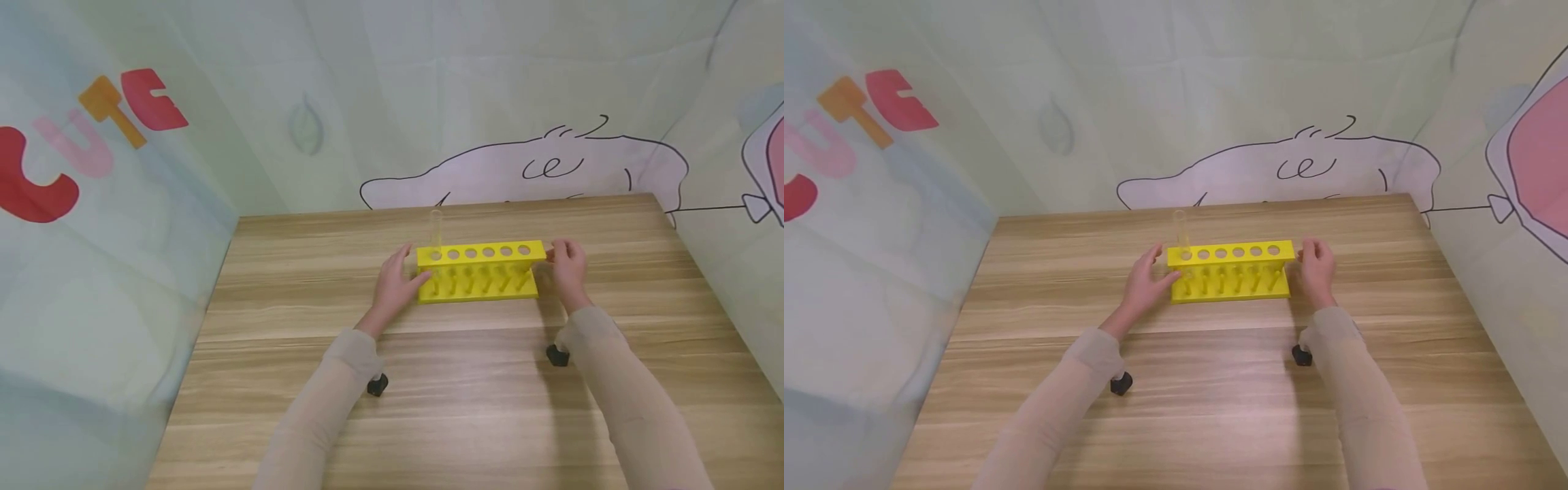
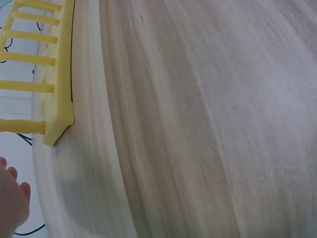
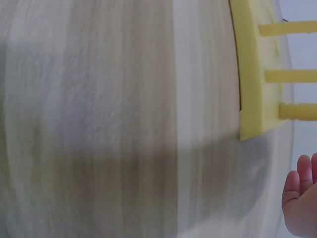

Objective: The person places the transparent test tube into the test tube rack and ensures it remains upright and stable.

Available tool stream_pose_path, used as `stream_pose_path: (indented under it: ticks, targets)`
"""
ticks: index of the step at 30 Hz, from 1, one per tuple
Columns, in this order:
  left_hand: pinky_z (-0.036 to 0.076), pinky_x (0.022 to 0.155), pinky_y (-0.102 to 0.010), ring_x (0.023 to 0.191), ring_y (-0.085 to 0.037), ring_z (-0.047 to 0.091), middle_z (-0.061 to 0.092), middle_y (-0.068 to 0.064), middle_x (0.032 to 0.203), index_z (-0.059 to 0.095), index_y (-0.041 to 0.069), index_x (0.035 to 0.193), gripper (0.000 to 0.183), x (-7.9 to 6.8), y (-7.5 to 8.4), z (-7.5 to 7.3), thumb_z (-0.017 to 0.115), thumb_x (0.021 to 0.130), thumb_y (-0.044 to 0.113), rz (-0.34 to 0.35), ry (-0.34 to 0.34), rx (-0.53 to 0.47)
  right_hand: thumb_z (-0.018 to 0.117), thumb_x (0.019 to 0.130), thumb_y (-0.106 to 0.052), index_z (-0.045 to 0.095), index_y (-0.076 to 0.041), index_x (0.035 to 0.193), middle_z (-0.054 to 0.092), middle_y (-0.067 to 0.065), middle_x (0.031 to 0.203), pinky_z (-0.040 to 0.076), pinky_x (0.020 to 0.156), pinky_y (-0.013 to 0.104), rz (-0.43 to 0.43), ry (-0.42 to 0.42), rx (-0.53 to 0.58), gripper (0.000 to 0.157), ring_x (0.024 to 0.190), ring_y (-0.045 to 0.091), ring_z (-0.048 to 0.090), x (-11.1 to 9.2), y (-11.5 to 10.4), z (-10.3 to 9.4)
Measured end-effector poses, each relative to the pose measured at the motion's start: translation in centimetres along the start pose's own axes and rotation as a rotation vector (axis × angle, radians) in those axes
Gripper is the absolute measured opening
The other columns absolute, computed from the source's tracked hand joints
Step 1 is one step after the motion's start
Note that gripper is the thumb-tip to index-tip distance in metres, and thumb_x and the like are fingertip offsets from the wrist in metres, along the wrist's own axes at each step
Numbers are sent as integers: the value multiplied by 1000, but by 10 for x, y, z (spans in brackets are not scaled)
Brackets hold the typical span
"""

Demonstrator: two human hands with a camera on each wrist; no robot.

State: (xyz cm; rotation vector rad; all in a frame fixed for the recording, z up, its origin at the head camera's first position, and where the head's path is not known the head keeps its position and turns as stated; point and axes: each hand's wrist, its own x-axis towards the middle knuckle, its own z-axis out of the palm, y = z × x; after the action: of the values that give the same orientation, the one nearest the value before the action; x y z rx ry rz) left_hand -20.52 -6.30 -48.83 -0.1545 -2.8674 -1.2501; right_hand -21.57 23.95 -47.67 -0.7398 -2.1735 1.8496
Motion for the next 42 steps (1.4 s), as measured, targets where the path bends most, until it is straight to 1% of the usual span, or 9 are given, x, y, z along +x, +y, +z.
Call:
stream_pose_path:
  ticks: [4, 7, 9, 13, 17, 21, 25, 30, 42]
  targets:
    - [29, 106, -39, 125, -22, 36, 41, -4, 136, 33, 14, 135, 67, -3, -6, -1, 60, 80, 42, 3, 1, 6, 41, 91, -25, 54, -1, 98, 50, -4, 74, 44, 75, 23, -22, 23, -30, 28, 71, 7, 51, 1, 5, -4]
    - [28, 106, -39, 126, -22, 36, 41, -5, 136, 35, 12, 135, 64, -5, -13, -3, 57, 82, 41, 1, 7, 6, 40, 91, -28, 53, 2, 104, 50, -5, 77, 41, 72, 18, -49, 16, -112, 35, 74, 6, 49, 2, 10, -9]
    - [28, 106, -39, 127, -22, 35, 41, -5, 136, 35, 11, 134, 62, -7, -17, -4, 56, 83, 40, -1, 16, 13, 37, 91, -31, 53, 2, 107, 49, -4, 82, 39, 73, 18, -66, 2, -179, 40, 78, 6, 46, 2, 13, -12]
    - [28, 106, -39, 127, -22, 35, 40, -4, 137, 37, 13, 134, 59, -9, -26, -6, 55, 84, 39, -14, 36, 46, 33, 92, -36, 52, 1, 111, 52, 5, 97, 38, 80, 25, -85, -29, -299, 46, 87, 12, 44, 1, 17, -18]
    - [28, 106, -39, 126, -23, 36, 42, -4, 136, 38, 15, 133, 56, -11, -32, -9, 54, 85, 41, -14, 58, 83, 31, 92, -36, 50, 2, 113, 51, 16, 108, 38, 82, 30, -105, -61, -353, 47, 94, 20, 44, 2, 22, -22]
    - [29, 105, -39, 125, -23, 38, 43, -5, 135, 40, 15, 132, 57, -13, -37, -11, 52, 85, 44, -3, 72, 116, 31, 93, -35, 50, 2, 115, 52, 19, 111, 39, 87, 36, -128, -86, -394, 47, 98, 26, 45, 4, 24, -25]
    - [28, 105, -42, 123, -25, 40, 45, -6, 133, 42, 13, 130, 54, -14, -41, -13, 53, 85, 41, 18, 88, 150, 32, 93, -34, 48, 2, 117, 51, 22, 116, 37, 94, 44, -139, -118, -440, 47, 106, 31, 45, 4, 24, -29]
    - [26, 105, -45, 122, -26, 40, 46, -6, 132, 42, 13, 130, 52, -15, -46, -15, 52, 86, 39, 21, 97, 202, 32, 94, -32, 47, 3, 118, 49, 24, 121, 34, 98, 50, -171, -153, -506, 46, 115, 37, 43, 4, 23, -34]
    - [30, 100, -46, 117, -28, 44, 52, -9, 126, 49, 11, 123, 44, -22, -69, -28, 55, 85, 33, 57, 132, 287, 35, 93, -30, 52, 5, 111, 50, 27, 118, 29, 96, 54, -337, -130, -678, 43, 113, 42, 39, 5, 31, -45]
